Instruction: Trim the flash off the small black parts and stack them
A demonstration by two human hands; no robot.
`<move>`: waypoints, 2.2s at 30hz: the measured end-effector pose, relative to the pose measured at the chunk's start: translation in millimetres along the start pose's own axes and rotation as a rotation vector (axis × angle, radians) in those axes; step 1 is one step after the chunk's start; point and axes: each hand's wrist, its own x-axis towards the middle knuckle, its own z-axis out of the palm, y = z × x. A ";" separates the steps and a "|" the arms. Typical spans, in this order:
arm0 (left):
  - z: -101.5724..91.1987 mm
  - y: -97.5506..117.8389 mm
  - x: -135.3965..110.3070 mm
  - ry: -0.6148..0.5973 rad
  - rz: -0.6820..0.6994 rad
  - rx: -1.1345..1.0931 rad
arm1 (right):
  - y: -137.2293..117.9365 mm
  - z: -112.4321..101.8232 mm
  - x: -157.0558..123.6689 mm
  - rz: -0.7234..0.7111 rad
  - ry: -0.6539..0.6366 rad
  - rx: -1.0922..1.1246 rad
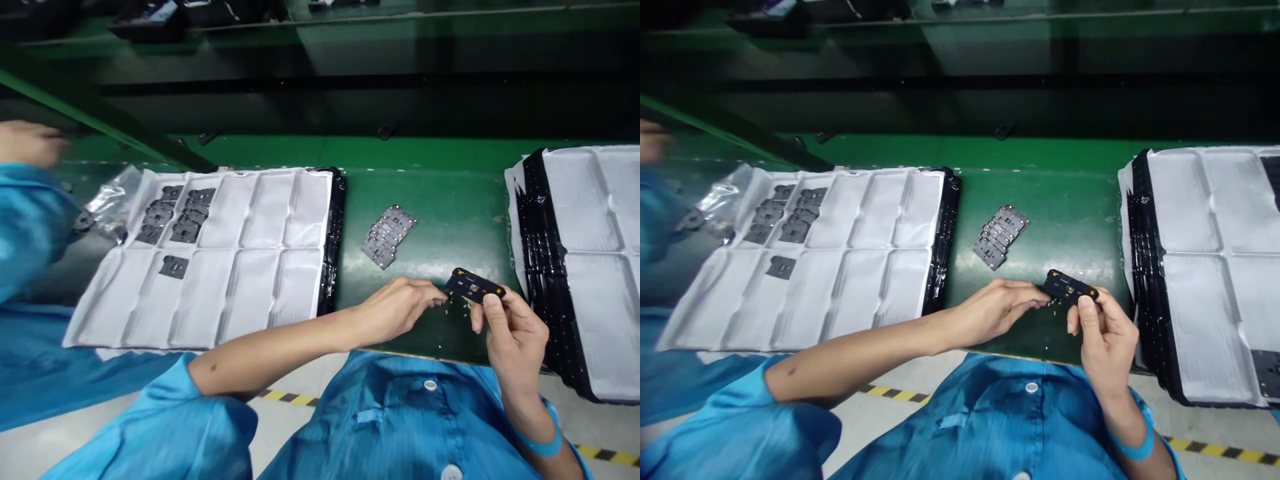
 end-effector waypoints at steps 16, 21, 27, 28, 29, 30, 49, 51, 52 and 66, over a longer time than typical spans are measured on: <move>-1.3 22.7 27.0 0.296 -0.226 -0.538 | 8.9 -2.3 -2.6 -0.062 -0.075 -0.054; 6.3 20.1 23.2 0.348 -0.275 -0.590 | 10.8 0.8 -6.7 -0.098 -0.099 -0.110; 3.9 19.2 9.8 0.323 -0.243 -0.675 | 8.6 4.7 -7.3 -0.052 -0.123 -0.102; 4.0 18.8 8.0 0.321 -0.238 -0.682 | 8.6 5.3 -7.6 -0.048 -0.125 -0.101; 4.5 18.2 6.6 0.318 -0.237 -0.688 | 8.7 5.9 -8.0 -0.045 -0.123 -0.101; 5.5 17.5 5.6 0.317 -0.239 -0.692 | 8.7 6.5 -8.5 -0.041 -0.123 -0.102; 12.1 10.8 0.2 0.352 -0.280 -0.743 | 10.3 12.7 -10.8 0.016 -0.142 -0.073; 12.6 10.6 0.0 0.359 -0.297 -0.736 | 10.3 13.5 -10.8 0.017 -0.146 -0.072; 13.1 10.5 0.5 0.364 -0.303 -0.735 | 10.4 13.8 -10.9 0.016 -0.146 -0.072; 19.4 5.4 4.7 0.435 -0.386 -0.920 | 19.6 10.8 -15.3 -0.027 -0.184 -0.137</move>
